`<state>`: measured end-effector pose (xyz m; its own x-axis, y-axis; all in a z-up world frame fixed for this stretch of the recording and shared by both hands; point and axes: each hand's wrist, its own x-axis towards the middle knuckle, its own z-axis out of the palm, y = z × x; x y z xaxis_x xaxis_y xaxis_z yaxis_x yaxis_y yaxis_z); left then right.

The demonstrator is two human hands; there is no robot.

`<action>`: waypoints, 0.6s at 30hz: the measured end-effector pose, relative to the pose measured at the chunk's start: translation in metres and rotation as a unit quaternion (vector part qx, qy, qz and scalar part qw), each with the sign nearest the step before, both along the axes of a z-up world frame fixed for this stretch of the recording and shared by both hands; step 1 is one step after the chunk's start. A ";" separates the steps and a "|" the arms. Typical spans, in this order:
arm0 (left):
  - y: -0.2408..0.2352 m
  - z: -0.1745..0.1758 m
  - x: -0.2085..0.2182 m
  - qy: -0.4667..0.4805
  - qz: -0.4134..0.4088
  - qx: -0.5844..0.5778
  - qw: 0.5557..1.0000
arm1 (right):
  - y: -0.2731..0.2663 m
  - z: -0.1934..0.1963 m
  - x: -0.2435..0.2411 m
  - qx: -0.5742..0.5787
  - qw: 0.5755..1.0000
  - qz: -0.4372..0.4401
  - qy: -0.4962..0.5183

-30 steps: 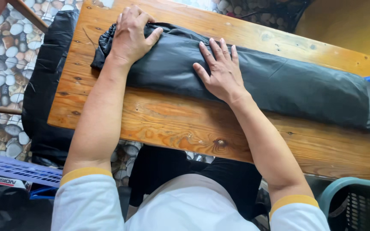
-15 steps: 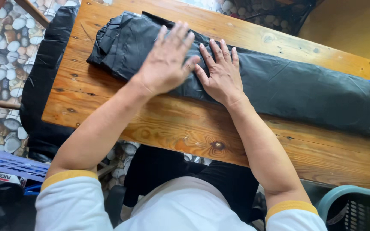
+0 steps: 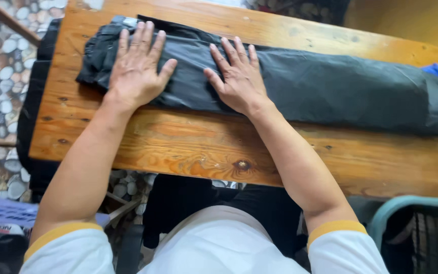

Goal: The person unfolds a black garment on a wooden table, brushes it with a feather duster, and then folds it into a compact rectangular shape. The person handles the garment and the duster throughout the process.

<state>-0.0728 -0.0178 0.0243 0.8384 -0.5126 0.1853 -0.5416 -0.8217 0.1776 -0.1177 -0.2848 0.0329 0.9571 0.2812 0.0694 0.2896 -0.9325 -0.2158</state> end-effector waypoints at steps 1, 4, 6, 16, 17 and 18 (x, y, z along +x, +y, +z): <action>-0.004 -0.001 0.001 -0.005 -0.006 -0.018 1.000 | -0.006 0.000 -0.001 0.003 1.000 0.010 -0.007; -0.009 0.013 -0.005 0.049 0.004 -0.025 0.998 | -0.022 0.000 -0.009 -0.002 1.000 0.016 -0.022; -0.012 0.013 -0.007 0.050 -0.015 -0.027 0.998 | -0.046 0.006 -0.018 -0.026 1.000 0.003 -0.007; 0.000 -0.003 -0.002 0.038 -0.011 -0.017 0.999 | -0.263 0.009 -0.076 -0.145 0.984 -0.086 -0.052; 0.002 -0.005 -0.002 0.038 -0.014 -0.016 0.999 | -0.287 0.006 -0.080 -0.144 0.984 -0.089 -0.050; 0.004 -0.008 -0.003 0.014 -0.026 -0.024 0.999 | -0.311 0.003 -0.084 -0.153 0.980 -0.119 -0.051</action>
